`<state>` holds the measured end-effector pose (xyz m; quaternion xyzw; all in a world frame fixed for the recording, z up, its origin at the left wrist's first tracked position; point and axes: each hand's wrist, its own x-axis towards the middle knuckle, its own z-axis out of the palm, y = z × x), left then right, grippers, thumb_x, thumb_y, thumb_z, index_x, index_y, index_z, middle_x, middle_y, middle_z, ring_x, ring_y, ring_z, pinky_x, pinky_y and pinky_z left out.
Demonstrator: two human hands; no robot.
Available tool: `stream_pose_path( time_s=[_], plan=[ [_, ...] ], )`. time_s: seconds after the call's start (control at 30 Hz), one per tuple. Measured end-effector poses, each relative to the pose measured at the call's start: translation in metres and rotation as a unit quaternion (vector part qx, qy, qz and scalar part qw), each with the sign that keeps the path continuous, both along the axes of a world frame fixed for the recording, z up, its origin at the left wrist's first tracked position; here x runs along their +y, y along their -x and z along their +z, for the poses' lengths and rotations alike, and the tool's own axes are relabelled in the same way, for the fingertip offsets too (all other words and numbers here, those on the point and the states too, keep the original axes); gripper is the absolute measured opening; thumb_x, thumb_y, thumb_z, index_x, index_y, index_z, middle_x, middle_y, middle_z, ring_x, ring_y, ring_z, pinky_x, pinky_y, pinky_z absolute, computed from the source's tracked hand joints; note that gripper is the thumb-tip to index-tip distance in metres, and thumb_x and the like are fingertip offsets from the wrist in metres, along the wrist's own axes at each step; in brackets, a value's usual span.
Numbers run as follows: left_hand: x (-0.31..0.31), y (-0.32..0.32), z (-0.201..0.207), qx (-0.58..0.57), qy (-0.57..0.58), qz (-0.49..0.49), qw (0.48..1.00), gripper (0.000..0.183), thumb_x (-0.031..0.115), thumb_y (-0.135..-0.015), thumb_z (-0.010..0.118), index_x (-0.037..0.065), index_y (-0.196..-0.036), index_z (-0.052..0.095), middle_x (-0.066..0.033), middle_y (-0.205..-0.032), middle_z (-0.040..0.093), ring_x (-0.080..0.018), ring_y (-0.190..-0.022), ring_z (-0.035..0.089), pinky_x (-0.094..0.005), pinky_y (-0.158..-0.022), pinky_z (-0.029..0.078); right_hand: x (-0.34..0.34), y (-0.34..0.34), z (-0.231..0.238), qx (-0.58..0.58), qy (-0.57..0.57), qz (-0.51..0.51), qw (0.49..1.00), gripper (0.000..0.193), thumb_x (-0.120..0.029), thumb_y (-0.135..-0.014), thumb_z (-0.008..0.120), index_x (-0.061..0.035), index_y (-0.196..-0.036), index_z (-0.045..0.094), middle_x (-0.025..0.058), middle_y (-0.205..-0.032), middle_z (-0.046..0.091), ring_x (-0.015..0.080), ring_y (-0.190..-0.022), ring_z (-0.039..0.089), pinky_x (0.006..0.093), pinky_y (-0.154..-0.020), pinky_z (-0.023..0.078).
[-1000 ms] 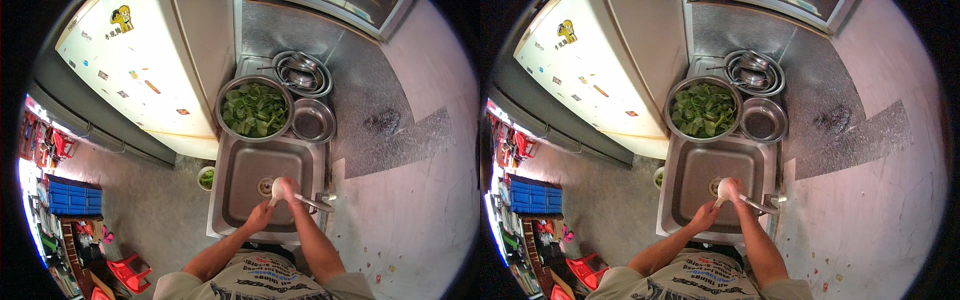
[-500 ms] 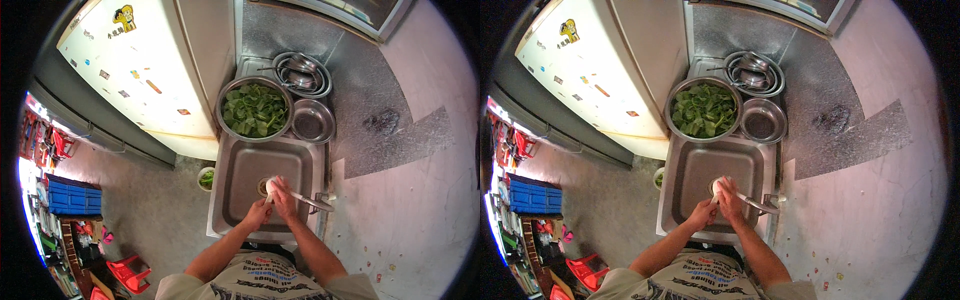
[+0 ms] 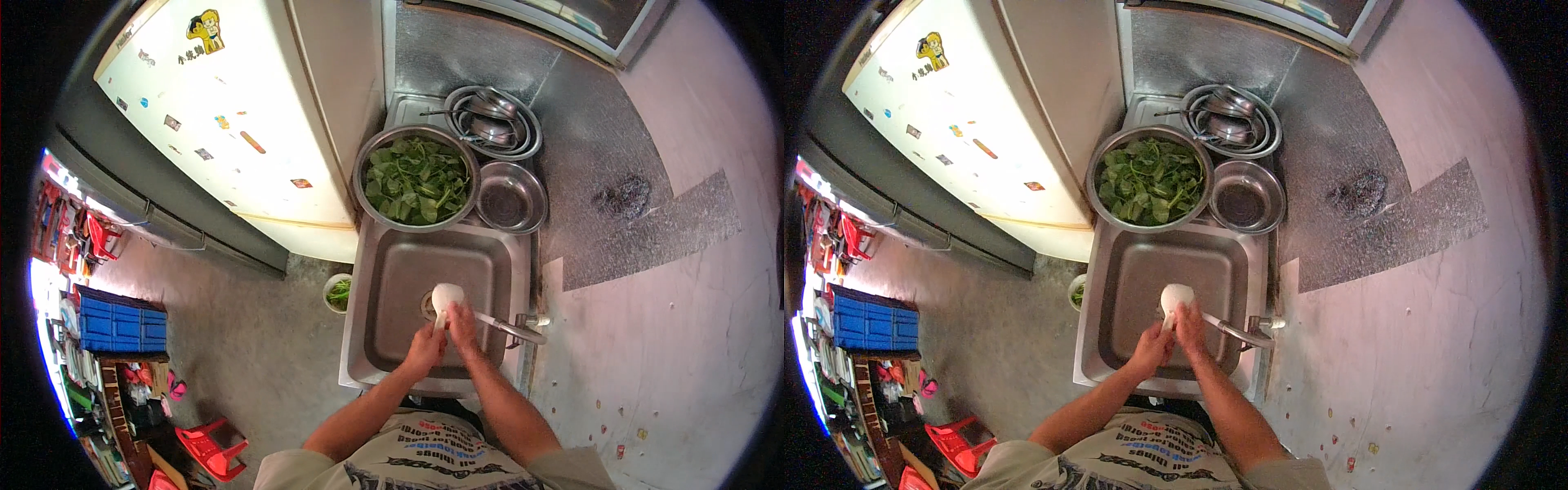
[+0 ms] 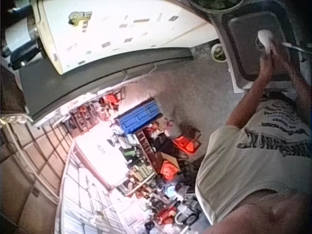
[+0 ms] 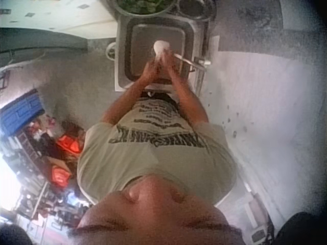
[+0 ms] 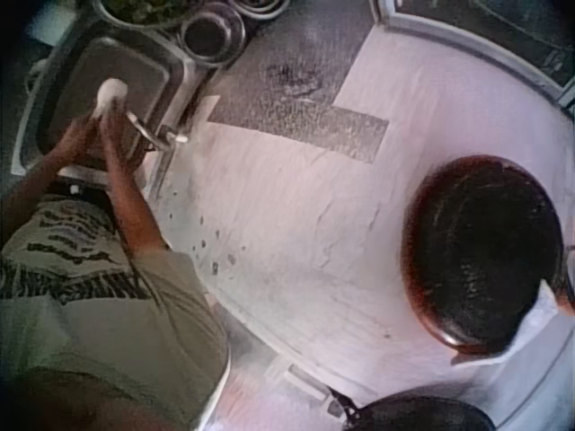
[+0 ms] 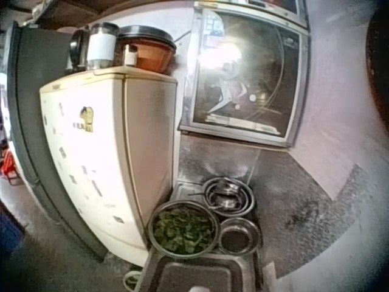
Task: The person opens a rice cooker to retrieve a spoon, then washes the spoon under a running faucet at a sink.
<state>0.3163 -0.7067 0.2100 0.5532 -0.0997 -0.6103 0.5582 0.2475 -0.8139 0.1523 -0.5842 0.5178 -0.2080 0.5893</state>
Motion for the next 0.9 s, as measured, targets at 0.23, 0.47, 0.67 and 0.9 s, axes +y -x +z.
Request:
stream_pose_path(
  time_s=[0.23, 0.47, 0.67, 0.9],
  plan=[
    [-0.011, -0.006, 0.011, -0.085, 0.009, -0.008, 0.996, 0.024, 0.024, -0.098, 0.043, 0.005, -0.105, 0.055, -0.0006, -0.067, 0.049, -0.0083, -0.053, 0.043, -0.0267, -0.046, 0.035, -0.011, -0.003, 0.009, -0.177, -0.266, -0.118, 0.940, 0.037, -0.035, -0.093, 0.049, -0.0026, -0.104, 0.062, 0.0076, -0.091, 0.064, 0.0148, -0.084, 0.059, 0.0297, -0.068, 0.046],
    [0.002, 0.018, -0.007, -0.317, 0.073, -0.091, 0.941, 0.022, 0.021, -0.094, 0.046, 0.003, -0.104, 0.053, -0.0213, -0.083, 0.060, -0.0424, -0.081, 0.057, -0.0464, -0.068, 0.044, -0.068, 0.021, -0.014, 0.029, 0.109, 0.143, 0.983, 0.042, -0.034, -0.089, 0.052, -0.0001, -0.113, 0.058, 0.0192, -0.105, 0.062, 0.0342, -0.099, 0.059, 0.0429, -0.085, 0.046],
    [0.012, 0.006, -0.009, -0.366, 0.010, -0.087, 0.927, 0.020, 0.022, -0.092, 0.048, 0.004, -0.101, 0.049, -0.0272, -0.088, 0.060, -0.0482, -0.086, 0.055, -0.0554, -0.070, 0.043, -0.011, -0.005, 0.064, 0.100, 0.495, 0.235, 0.830, 0.036, -0.016, -0.079, 0.064, -0.0090, -0.114, 0.060, 0.0152, -0.107, 0.061, 0.0353, -0.101, 0.056, 0.0437, -0.090, 0.044],
    [0.019, 0.015, -0.005, -0.423, 0.048, -0.112, 0.898, 0.014, 0.019, -0.091, 0.047, 0.006, -0.096, 0.046, -0.0265, -0.075, 0.059, -0.0502, -0.073, 0.055, -0.0578, -0.061, 0.042, -0.060, 0.003, 0.029, 0.184, 0.031, 0.170, 0.968, 0.044, -0.044, -0.087, 0.051, -0.0015, -0.090, 0.062, 0.0177, -0.086, 0.062, 0.0332, -0.084, 0.059, 0.0448, -0.070, 0.044]
  ],
)
